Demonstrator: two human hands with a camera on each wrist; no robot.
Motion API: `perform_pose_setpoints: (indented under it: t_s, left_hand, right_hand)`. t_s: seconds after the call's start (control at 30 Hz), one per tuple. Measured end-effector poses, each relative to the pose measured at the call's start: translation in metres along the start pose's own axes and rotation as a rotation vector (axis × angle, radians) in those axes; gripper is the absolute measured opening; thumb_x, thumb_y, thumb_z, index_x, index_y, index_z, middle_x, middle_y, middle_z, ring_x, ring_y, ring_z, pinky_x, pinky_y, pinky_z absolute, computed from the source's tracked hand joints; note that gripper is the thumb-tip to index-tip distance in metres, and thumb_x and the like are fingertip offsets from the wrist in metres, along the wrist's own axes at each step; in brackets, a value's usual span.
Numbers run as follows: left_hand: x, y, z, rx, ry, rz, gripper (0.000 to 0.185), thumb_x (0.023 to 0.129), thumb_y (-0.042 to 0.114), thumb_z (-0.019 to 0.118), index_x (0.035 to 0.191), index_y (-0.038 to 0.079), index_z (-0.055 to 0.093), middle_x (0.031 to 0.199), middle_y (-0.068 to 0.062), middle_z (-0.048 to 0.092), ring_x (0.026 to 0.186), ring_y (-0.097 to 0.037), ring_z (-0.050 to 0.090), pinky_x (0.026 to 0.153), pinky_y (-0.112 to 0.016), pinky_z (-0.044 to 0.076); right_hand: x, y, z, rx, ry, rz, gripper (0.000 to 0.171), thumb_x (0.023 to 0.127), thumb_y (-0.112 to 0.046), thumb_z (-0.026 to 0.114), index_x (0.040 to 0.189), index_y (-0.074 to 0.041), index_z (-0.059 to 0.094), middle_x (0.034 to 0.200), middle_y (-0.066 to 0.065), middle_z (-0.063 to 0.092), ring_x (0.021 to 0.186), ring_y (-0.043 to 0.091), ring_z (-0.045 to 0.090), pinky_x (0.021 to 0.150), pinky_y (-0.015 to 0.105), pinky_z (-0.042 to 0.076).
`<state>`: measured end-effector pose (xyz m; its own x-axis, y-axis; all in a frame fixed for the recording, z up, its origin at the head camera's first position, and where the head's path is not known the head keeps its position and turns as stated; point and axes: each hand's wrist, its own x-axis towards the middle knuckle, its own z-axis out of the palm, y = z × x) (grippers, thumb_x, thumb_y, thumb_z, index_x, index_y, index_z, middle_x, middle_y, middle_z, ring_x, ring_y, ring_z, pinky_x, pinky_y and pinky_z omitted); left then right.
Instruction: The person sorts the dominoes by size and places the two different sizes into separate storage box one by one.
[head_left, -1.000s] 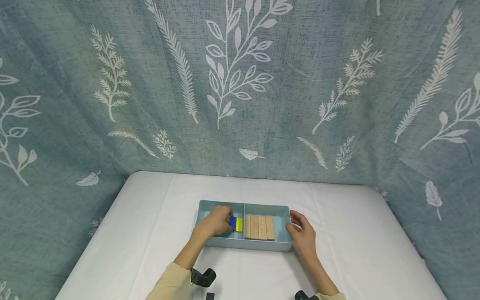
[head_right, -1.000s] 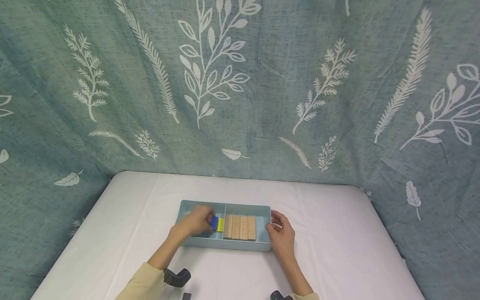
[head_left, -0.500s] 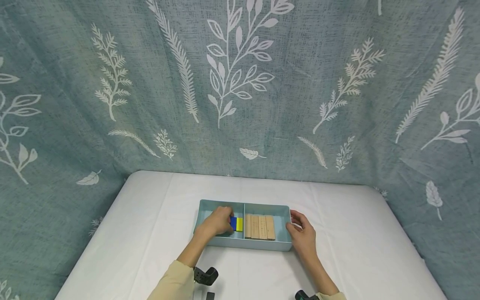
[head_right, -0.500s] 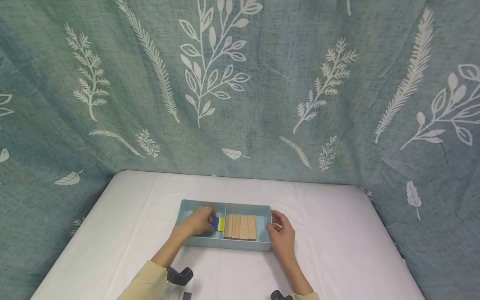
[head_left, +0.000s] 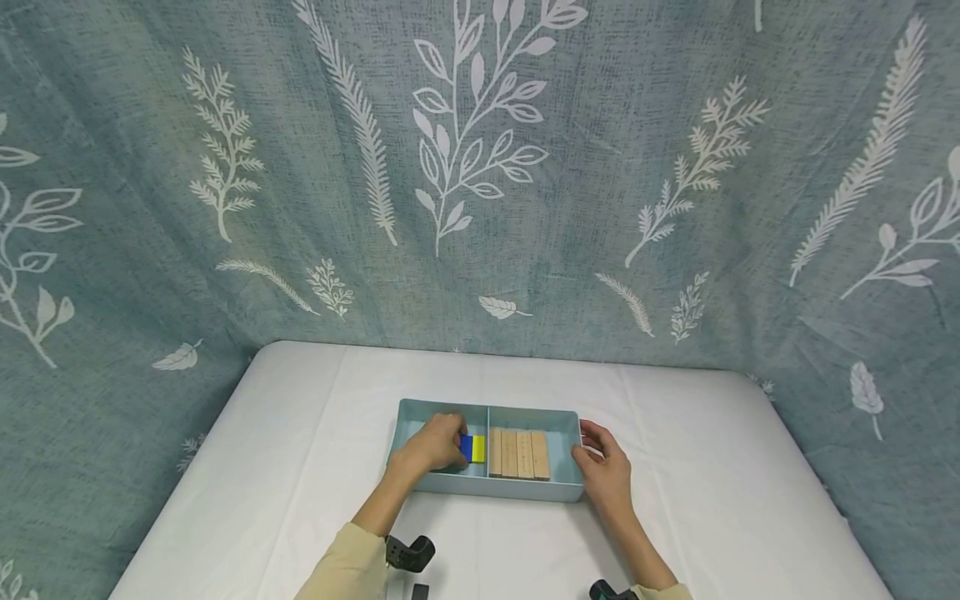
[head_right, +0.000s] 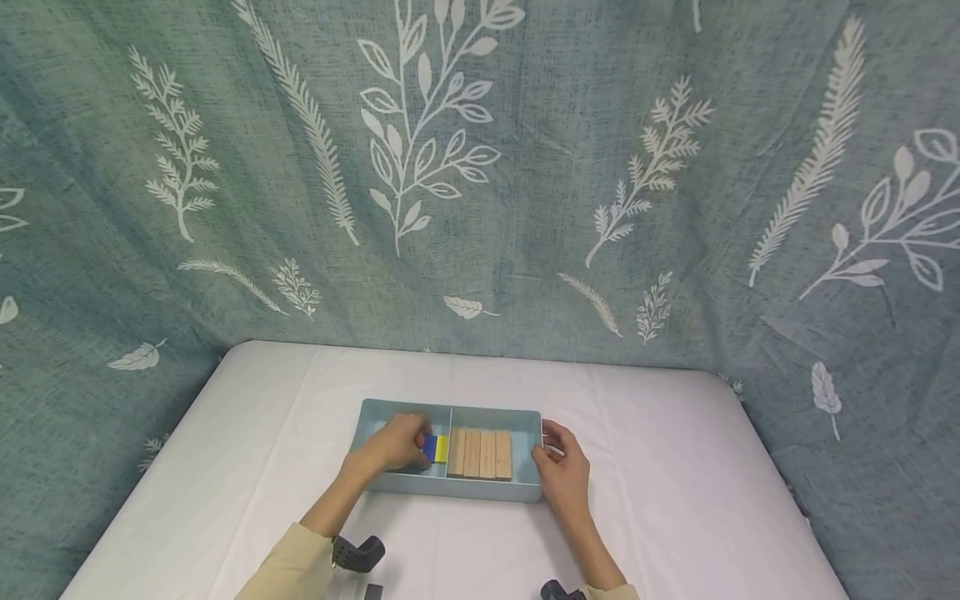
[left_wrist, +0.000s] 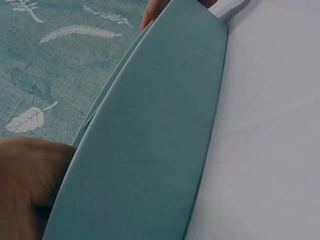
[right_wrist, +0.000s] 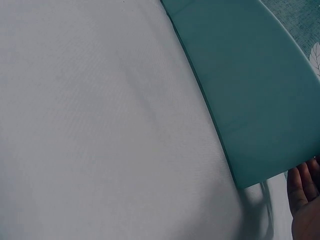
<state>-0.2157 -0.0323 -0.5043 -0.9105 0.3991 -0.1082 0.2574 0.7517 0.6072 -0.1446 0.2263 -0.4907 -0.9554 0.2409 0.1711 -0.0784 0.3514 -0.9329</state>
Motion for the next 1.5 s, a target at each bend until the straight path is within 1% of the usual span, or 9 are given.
perform_pose_setpoints:
  t_s: [0.27, 0.47, 0.77, 0.83, 0.9, 1.07, 1.13, 1.4, 1.5]
  left_hand:
    - [-0.004, -0.001, -0.002, -0.029, -0.001, 0.007, 0.049, 0.070, 0.008, 0.089, 0.111, -0.007, 0.064, 0.075, -0.001, 0.055, 0.068, -0.014, 0.054, 0.060, -0.029, 0.050]
    - [-0.008, -0.003, -0.005, -0.044, 0.020, 0.009, 0.047, 0.072, 0.010, 0.088, 0.110, -0.006, 0.064, 0.079, -0.002, 0.058, 0.070, -0.015, 0.055, 0.062, -0.029, 0.051]
    - [-0.025, 0.006, -0.024, -0.132, 0.059, 0.036, 0.043, 0.079, 0.008, 0.083, 0.113, -0.008, 0.061, 0.092, -0.012, 0.061, 0.077, -0.019, 0.055, 0.067, -0.034, 0.051]
    - [-0.032, 0.009, -0.030, -0.143, 0.074, 0.045, 0.041, 0.080, 0.009, 0.082, 0.113, -0.007, 0.062, 0.092, -0.013, 0.061, 0.077, -0.019, 0.054, 0.066, -0.034, 0.051]
    - [-0.039, 0.012, -0.036, -0.148, 0.089, 0.063, 0.039, 0.081, 0.009, 0.082, 0.113, -0.005, 0.063, 0.093, -0.012, 0.062, 0.077, -0.018, 0.055, 0.064, -0.032, 0.050]
    - [-0.062, 0.018, -0.046, -0.148, 0.141, 0.134, 0.033, 0.080, 0.007, 0.082, 0.107, -0.001, 0.064, 0.087, -0.002, 0.059, 0.074, -0.013, 0.056, 0.064, -0.027, 0.051]
    - [-0.073, 0.020, -0.050, -0.146, 0.157, 0.143, 0.033, 0.080, 0.008, 0.082, 0.106, 0.000, 0.064, 0.086, 0.001, 0.057, 0.075, -0.013, 0.056, 0.065, -0.026, 0.051]
    - [-0.117, 0.021, -0.056, -0.186, 0.144, 0.101, 0.035, 0.082, 0.011, 0.081, 0.111, 0.002, 0.064, 0.093, 0.000, 0.060, 0.082, -0.015, 0.057, 0.070, -0.028, 0.052]
    - [-0.134, 0.017, -0.053, -0.188, 0.154, 0.084, 0.034, 0.082, 0.010, 0.081, 0.110, 0.002, 0.063, 0.092, 0.002, 0.059, 0.082, -0.017, 0.057, 0.072, -0.030, 0.052]
  right_hand:
    - [0.002, 0.009, 0.002, 0.002, 0.000, -0.007, 0.042, 0.088, 0.010, 0.058, 0.130, 0.013, 0.054, 0.125, 0.031, 0.057, 0.114, 0.044, 0.056, 0.082, 0.007, 0.046]
    - [0.012, 0.038, 0.005, -0.006, 0.001, 0.017, 0.043, 0.090, 0.006, 0.061, 0.133, 0.004, 0.056, 0.127, 0.023, 0.059, 0.115, 0.034, 0.058, 0.084, 0.007, 0.045]
    - [0.015, 0.047, 0.006, -0.002, 0.010, -0.004, 0.043, 0.088, 0.007, 0.061, 0.131, 0.003, 0.058, 0.126, 0.022, 0.061, 0.113, 0.034, 0.059, 0.083, 0.006, 0.046]
    - [0.015, 0.047, 0.006, -0.004, 0.010, -0.001, 0.043, 0.088, 0.008, 0.061, 0.131, 0.003, 0.058, 0.126, 0.022, 0.061, 0.113, 0.033, 0.059, 0.083, 0.006, 0.045]
    - [0.011, 0.036, 0.005, -0.007, 0.006, -0.005, 0.043, 0.088, 0.008, 0.060, 0.131, 0.006, 0.056, 0.125, 0.025, 0.060, 0.113, 0.036, 0.059, 0.083, 0.006, 0.045]
    - [0.002, 0.008, 0.002, -0.021, -0.007, -0.024, 0.042, 0.089, 0.009, 0.058, 0.131, 0.013, 0.053, 0.124, 0.032, 0.057, 0.112, 0.044, 0.057, 0.082, 0.006, 0.045]
    - [0.002, 0.008, 0.002, -0.026, -0.007, -0.027, 0.042, 0.090, 0.009, 0.058, 0.131, 0.013, 0.052, 0.124, 0.033, 0.057, 0.112, 0.045, 0.057, 0.083, 0.006, 0.045]
    - [0.003, 0.009, 0.001, -0.011, 0.000, -0.017, 0.042, 0.088, 0.010, 0.058, 0.130, 0.014, 0.053, 0.124, 0.033, 0.057, 0.113, 0.046, 0.057, 0.082, 0.006, 0.045]
    - [0.007, 0.023, 0.002, 0.001, 0.003, -0.007, 0.042, 0.089, 0.010, 0.059, 0.131, 0.011, 0.055, 0.126, 0.030, 0.058, 0.114, 0.042, 0.057, 0.082, 0.006, 0.045]
